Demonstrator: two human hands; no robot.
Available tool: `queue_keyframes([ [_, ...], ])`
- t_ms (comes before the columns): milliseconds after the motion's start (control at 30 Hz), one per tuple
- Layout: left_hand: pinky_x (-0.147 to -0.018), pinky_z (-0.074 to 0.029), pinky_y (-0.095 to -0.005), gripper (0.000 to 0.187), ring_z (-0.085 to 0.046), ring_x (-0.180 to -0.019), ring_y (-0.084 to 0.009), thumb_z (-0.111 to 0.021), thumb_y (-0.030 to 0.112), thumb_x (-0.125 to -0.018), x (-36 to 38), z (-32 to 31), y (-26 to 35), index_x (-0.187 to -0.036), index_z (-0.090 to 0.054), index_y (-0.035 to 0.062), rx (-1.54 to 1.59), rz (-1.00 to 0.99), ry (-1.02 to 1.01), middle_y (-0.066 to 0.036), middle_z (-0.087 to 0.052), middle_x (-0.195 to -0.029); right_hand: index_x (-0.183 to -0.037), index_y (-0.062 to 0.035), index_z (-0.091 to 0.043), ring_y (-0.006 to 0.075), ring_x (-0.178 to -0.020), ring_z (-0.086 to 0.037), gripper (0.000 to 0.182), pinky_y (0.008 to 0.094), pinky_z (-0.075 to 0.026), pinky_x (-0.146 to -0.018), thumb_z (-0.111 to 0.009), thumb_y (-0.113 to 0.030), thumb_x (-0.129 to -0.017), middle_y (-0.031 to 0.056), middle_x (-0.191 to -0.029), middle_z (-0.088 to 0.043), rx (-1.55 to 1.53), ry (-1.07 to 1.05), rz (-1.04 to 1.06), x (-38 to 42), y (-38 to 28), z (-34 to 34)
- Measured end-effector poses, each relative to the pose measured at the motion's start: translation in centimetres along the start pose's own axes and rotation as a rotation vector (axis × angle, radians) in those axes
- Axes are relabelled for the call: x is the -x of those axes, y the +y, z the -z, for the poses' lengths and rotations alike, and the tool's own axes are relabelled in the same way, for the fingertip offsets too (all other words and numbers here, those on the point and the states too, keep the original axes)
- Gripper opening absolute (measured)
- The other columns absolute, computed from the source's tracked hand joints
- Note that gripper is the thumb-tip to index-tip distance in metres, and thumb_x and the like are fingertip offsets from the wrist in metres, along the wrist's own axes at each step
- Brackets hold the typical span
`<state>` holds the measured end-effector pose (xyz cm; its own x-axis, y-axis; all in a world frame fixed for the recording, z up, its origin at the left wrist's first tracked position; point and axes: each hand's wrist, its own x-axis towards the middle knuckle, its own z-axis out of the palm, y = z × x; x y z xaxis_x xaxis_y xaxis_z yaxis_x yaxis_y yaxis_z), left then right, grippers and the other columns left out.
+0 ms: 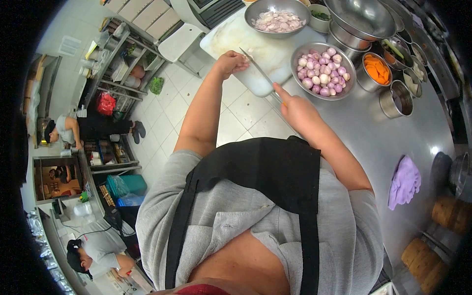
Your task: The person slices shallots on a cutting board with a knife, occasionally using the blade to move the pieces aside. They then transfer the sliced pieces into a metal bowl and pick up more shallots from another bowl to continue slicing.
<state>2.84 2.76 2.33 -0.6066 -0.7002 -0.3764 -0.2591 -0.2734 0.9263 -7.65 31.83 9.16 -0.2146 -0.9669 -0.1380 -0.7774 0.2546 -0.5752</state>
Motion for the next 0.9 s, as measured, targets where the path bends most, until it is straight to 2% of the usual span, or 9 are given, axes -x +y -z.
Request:
queue_keyframes([
  [67,-0.069,-0.057,-0.0312,0.015,-0.067,-0.078,-0.0211,-0.061,0.004,-0.084,0.2,-0.1,0.2,-0.093,-0.05,0.0006,0.0,-0.001,-0.004,-0.012,-0.063,-0.088,-0.143,-0.018,-0.031,0.037,-0.074,-0.06,0.058,0.045,-0.047,-0.07,-0.049,-0.012,-0.088,0.0245,-0.08,-0.06,-0.001,-0.002,0.004,-0.1,0.3,-0.4],
  [133,-0.07,-0.057,-0.0312,0.014,-0.067,-0.078,-0.0208,-0.061,0.004,-0.084,0.2,-0.2,0.2,-0.093,-0.05,0.001,-0.007,0.009,0.004,-0.011,-0.063,-0.088,-0.143,-0.0228,-0.033,0.0342,-0.063,-0.057,0.061,0.0434,-0.044,-0.063,-0.051,-0.011,-0.085,0.0219,-0.069,-0.055,-0.032,0.097,0.052,-0.3,1.0,-1.2],
  [333,-0.07,-0.057,-0.0307,0.014,-0.067,-0.078,-0.0204,-0.06,0.004,-0.084,-0.2,0.0,0.0,-0.093,-0.05,0.0014,-0.022,0.012,0.001,-0.011,-0.064,-0.089,-0.143,-0.0224,-0.031,0.0351,-0.058,-0.055,0.062,0.0436,-0.044,-0.06,-0.051,-0.011,-0.085,0.0219,-0.063,-0.054,-0.027,0.067,0.053,-1.0,1.1,-1.1],
  [367,-0.07,-0.057,-0.0307,0.014,-0.067,-0.078,-0.0204,-0.06,0.004,-0.084,-0.2,0.0,-0.1,-0.093,-0.05,0.0014,-0.022,0.012,0.001,-0.011,-0.064,-0.089,-0.143,-0.0224,-0.031,0.0351,-0.058,-0.055,0.062,0.0436,-0.044,-0.06,-0.051,-0.011,-0.085,0.0219,-0.063,-0.054,-0.028,0.067,0.053,-1.2,0.9,-1.0],
  [433,-0.071,-0.057,-0.0308,0.014,-0.067,-0.078,-0.0205,-0.06,0.004,-0.084,-0.3,0.0,0.0,-0.094,-0.05,0.0014,-0.02,0.015,0.0,-0.011,-0.065,-0.089,-0.142,-0.0163,-0.032,0.0362,-0.065,-0.059,0.06,0.0455,-0.046,-0.064,-0.05,-0.01,-0.085,0.0239,-0.07,-0.059,-0.031,0.002,0.023,-1.6,0.6,-0.7],
  [567,-0.071,-0.057,-0.0309,0.014,-0.067,-0.078,-0.0205,-0.06,0.004,-0.084,-0.3,0.1,-0.1,-0.094,-0.05,0.0011,-0.006,0.005,-0.018,-0.011,-0.065,-0.09,-0.142,-0.0167,-0.033,0.036,-0.064,-0.059,0.06,0.0453,-0.046,-0.062,-0.05,-0.011,-0.085,0.0239,-0.069,-0.059,-0.039,0.004,0.027,-2.6,1.2,-1.5],
  [633,-0.07,-0.057,-0.0312,0.015,-0.067,-0.078,-0.0206,-0.06,0.004,-0.085,-0.3,0.0,-0.1,-0.095,-0.05,0.0007,-0.019,0.002,-0.012,-0.011,-0.065,-0.09,-0.144,-0.0252,-0.029,0.0344,-0.058,-0.055,0.064,0.0428,-0.044,-0.06,-0.05,-0.012,-0.085,0.0223,-0.065,-0.055,-0.055,0.05,0.05,-3.1,1.7,-1.9],
  [867,-0.07,-0.057,-0.0316,0.016,-0.067,-0.078,-0.0211,-0.061,0.005,-0.085,-0.1,-0.2,-0.1,-0.095,-0.05,-0.0005,-0.02,-0.005,0.011,-0.012,-0.065,-0.089,-0.145,-0.0285,-0.026,0.0347,-0.061,-0.057,0.065,0.043,-0.045,-0.061,-0.049,-0.013,-0.086,0.023,-0.067,-0.056,-0.021,0.019,0.011,-3.6,1.3,-1.7],
  [900,-0.073,-0.056,-0.0317,0.017,-0.067,-0.082,-0.022,-0.061,0.005,-0.084,-0.1,-0.2,-0.1,-0.097,-0.051,-0.0003,-0.02,0.01,0.019,-0.013,-0.065,-0.093,-0.145,-0.0281,-0.026,0.035,-0.062,-0.057,0.065,0.0432,-0.045,-0.062,-0.049,-0.013,-0.086,0.0229,-0.068,-0.057,-0.008,0.007,0.005,-3.6,1.1,-1.6],
])
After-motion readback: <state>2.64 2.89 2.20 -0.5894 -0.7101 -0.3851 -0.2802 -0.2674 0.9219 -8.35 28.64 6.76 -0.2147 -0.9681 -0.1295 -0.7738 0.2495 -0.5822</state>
